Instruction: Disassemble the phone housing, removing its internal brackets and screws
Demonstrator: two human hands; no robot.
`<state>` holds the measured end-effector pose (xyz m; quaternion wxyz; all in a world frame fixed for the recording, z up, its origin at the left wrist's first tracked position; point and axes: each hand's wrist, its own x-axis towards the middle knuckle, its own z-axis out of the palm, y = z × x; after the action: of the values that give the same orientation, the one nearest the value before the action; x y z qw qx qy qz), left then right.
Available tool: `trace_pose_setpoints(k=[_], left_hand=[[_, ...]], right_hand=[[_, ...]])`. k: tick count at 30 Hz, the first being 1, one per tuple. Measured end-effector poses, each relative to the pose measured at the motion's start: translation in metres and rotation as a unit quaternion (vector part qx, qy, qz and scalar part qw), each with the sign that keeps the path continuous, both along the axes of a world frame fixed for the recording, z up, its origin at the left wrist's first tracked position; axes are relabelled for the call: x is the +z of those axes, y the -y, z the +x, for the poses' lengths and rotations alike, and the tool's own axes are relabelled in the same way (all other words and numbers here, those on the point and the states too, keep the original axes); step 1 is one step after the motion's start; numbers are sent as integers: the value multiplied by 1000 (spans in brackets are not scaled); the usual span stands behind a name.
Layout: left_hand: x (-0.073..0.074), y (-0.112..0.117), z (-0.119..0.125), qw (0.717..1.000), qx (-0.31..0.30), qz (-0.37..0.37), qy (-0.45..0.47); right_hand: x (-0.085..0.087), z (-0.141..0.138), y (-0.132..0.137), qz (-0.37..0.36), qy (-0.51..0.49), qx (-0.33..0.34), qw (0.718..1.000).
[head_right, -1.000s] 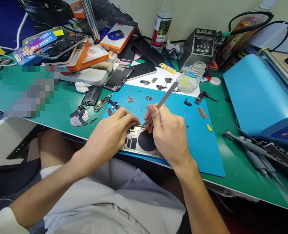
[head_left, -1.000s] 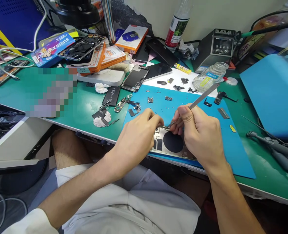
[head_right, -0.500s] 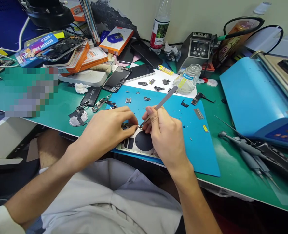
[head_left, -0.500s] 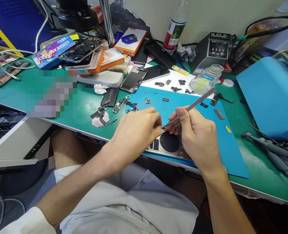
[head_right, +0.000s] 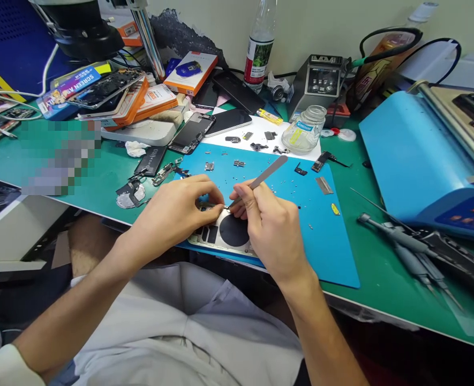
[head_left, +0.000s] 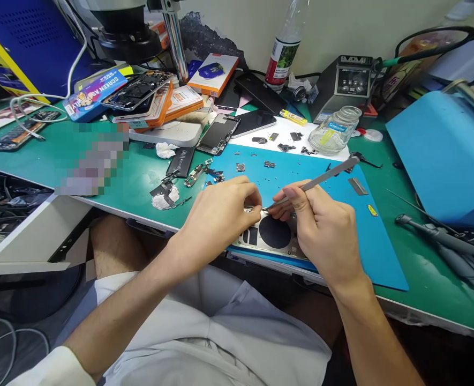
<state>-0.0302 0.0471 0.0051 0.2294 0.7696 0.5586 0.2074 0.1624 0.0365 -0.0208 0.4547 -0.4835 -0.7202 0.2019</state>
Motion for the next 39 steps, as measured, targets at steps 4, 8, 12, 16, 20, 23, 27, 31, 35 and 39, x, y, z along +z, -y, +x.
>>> trace_pose_setpoints(k=[4, 8, 12, 16, 20, 23, 27, 31, 35, 39], left_hand=[[2, -1, 1, 1000, 4, -16, -4], [2, -1, 1, 1000, 1, 0, -24], [2, 0, 2, 999, -14, 16, -36], [2, 1, 1, 999, -18, 18, -27], [2, 0, 1, 1000, -9, 8, -11], [4, 0, 2, 1000, -5, 0, -9], [4, 1, 3, 1000, 0, 1, -18], [3, 1, 2, 999, -8, 13, -33], [3, 2, 1, 996, -33, 40, -67], [5, 5, 5, 991, -40, 55, -114]], right_hand=[[1, 1, 0, -23, -27, 13, 999], [1, 2, 0, -36, -42, 14, 998], [-1, 2, 1, 2, -9, 7, 1000], [-5, 2, 2, 31, 17, -3, 999], [-7, 4, 2, 53, 34, 0, 998], [-8, 6, 1, 58, 35, 7, 998], [-7, 7, 1, 46, 23, 10, 999], [-7, 6, 2, 18, -1, 21, 1000], [-6, 5, 3, -9, -27, 21, 999], [-3, 3, 5, -33, -61, 17, 997]])
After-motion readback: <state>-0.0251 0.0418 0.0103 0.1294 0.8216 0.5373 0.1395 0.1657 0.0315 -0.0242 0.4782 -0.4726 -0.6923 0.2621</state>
